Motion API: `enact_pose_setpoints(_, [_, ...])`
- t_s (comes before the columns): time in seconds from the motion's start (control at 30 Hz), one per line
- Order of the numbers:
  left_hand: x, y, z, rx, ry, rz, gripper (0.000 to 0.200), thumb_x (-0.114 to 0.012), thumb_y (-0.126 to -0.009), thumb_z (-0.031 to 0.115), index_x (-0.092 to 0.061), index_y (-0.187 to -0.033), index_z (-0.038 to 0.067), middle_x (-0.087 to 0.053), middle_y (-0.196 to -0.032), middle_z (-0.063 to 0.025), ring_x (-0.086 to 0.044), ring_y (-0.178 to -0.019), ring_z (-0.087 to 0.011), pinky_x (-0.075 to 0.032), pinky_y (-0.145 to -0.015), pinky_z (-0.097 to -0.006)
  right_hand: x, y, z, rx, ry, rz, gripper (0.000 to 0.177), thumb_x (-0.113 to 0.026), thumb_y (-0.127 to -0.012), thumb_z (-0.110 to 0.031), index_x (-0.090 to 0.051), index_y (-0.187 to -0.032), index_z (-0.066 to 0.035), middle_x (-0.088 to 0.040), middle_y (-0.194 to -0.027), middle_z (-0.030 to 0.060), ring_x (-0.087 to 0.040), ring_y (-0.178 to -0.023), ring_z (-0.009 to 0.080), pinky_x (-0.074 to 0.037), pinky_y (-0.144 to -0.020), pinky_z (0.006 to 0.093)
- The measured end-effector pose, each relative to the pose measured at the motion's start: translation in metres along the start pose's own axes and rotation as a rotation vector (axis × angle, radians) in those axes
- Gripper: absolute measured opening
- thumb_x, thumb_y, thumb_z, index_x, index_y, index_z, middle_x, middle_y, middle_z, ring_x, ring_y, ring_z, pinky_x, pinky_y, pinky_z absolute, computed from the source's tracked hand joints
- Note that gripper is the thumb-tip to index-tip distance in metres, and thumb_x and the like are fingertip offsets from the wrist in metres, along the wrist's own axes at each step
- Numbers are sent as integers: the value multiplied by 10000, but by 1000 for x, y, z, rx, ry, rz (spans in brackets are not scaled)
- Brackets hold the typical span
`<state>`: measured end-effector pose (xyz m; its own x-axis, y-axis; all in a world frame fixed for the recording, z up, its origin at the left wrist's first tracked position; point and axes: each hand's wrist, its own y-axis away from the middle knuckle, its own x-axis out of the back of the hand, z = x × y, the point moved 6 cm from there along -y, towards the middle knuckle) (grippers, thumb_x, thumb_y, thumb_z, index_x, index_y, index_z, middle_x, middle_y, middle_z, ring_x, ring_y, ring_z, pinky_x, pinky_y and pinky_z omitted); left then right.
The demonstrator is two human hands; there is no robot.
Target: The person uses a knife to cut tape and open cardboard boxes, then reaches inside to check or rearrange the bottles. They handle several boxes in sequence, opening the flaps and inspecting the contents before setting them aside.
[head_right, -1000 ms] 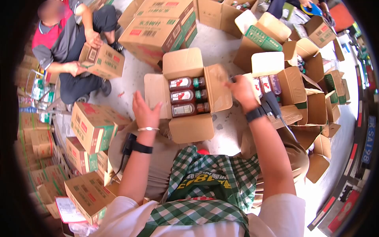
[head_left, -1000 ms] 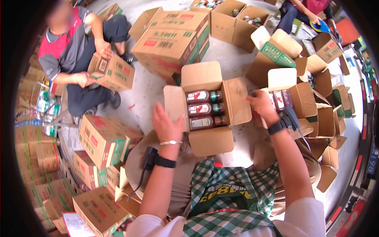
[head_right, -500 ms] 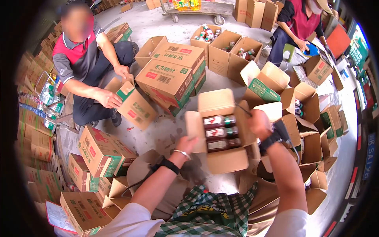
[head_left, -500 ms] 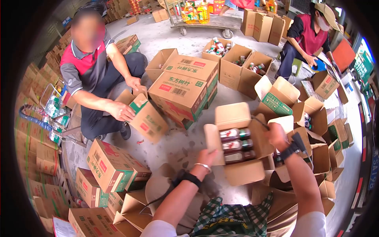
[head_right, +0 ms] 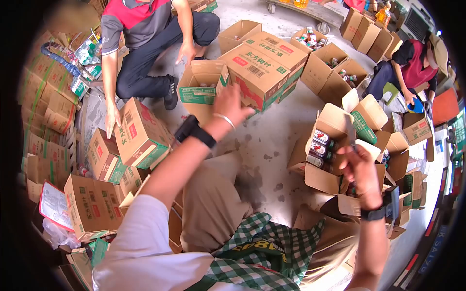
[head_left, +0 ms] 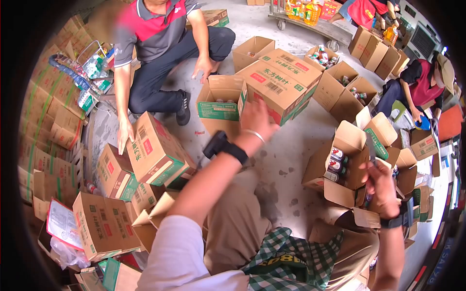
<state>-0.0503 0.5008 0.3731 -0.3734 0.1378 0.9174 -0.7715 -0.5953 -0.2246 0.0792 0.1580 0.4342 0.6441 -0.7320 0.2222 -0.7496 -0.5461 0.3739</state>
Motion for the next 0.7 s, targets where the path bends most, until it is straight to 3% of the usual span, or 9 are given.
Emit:
enact_pose_setpoints(0.07, [2, -35, -61, 138, -184, 88, 833, -692, -728, 490, -400, -1275, -67, -492, -1267, -267, -428, -1223, -415, -375, -1014, -413, -41, 19, 6, 22, -64, -38, 204, -512, -940, -247, -602, -924, -64, -577, -602, 15, -446, -418, 56, -309, -387, 173])
enact_pose_setpoints(0.1, [-4, -56, -90, 181, -122, 80, 819, -661, -743, 528, -438, -1256, -70, -542, -1189, -281, -493, -1162, -404, -413, -973, -410, -58, 24, 17, 33, -118, -56, 230, -518, -945, -284, -604, -929, -71, -583, -607, 18, -466, -430, 61, -325, -398, 172])
enact_pose_setpoints(0.17, [-25, -81, -126, 343, -29, -256, 679, -604, -752, 589, -633, -1016, -36, -626, -1041, -252, -603, -1004, -359, -471, -869, -427, -91, 30, 47, -61, -178, -177, 219, -499, -957, -259, -604, -948, -67, -597, -623, 25, -501, -457, 72, -342, -416, 180])
enact_pose_setpoints(0.27, [-62, -89, -129, 209, -314, -463, 478, -607, -789, 451, -671, -993, 25, -647, -1060, -182, -628, -975, -328, -496, -822, -412, -118, 24, 126, -252, -166, -278, 194, -484, -961, -209, -592, -975, -49, -612, -640, 43, -507, -467, 74, -333, -413, 182])
enact_pose_setpoints(0.37, [-94, -75, -110, -21, -316, -218, 281, -572, -764, 267, -684, -770, 9, -645, -803, -230, -635, -775, -385, -510, -704, -452, -124, 20, 183, -348, -300, -269, 191, -475, -963, -197, -576, -984, -36, -616, -639, 60, -482, -457, 63, -323, -403, 185])
enact_pose_setpoints(0.5, [-93, -9, -62, -412, -324, -465, 243, -579, -753, 230, -670, -714, 8, -633, -732, -218, -624, -714, -393, -506, -707, -449, -97, 18, 237, -377, -305, -60, 185, -464, -960, -201, -545, -982, -37, -595, -615, 49, -422, -425, 60, -318, -401, 201])
enact_pose_setpoints(0.53, [-89, 11, -47, -533, -301, -453, 236, -595, -753, 226, -653, -660, 17, -607, -644, -197, -608, -651, -378, -500, -663, -445, -93, 14, 235, -332, -288, -27, 170, -460, -961, -190, -541, -984, -43, -589, -613, 45, -424, -432, 58, -320, -403, 203])
enact_pose_setpoints(0.63, [-79, 62, -10, -767, -198, -528, 231, -609, -754, 213, -644, -636, 18, -595, -617, -186, -597, -624, -366, -490, -628, -447, -80, 14, 216, -95, -219, 81, 115, -480, -948, -108, -553, -950, -20, -572, -611, 39, -459, -480, 68, -368, -445, 211])
enact_pose_setpoints(0.7, [-78, 93, 3, -764, -123, -584, 235, -618, -760, 221, -602, -621, 31, -565, -595, -165, -568, -625, -352, -460, -639, -442, -71, 28, 190, 273, -7, 190, 91, -498, -931, -65, -555, -938, 5, -562, -640, 47, -520, -564, 94, -427, -520, 236])
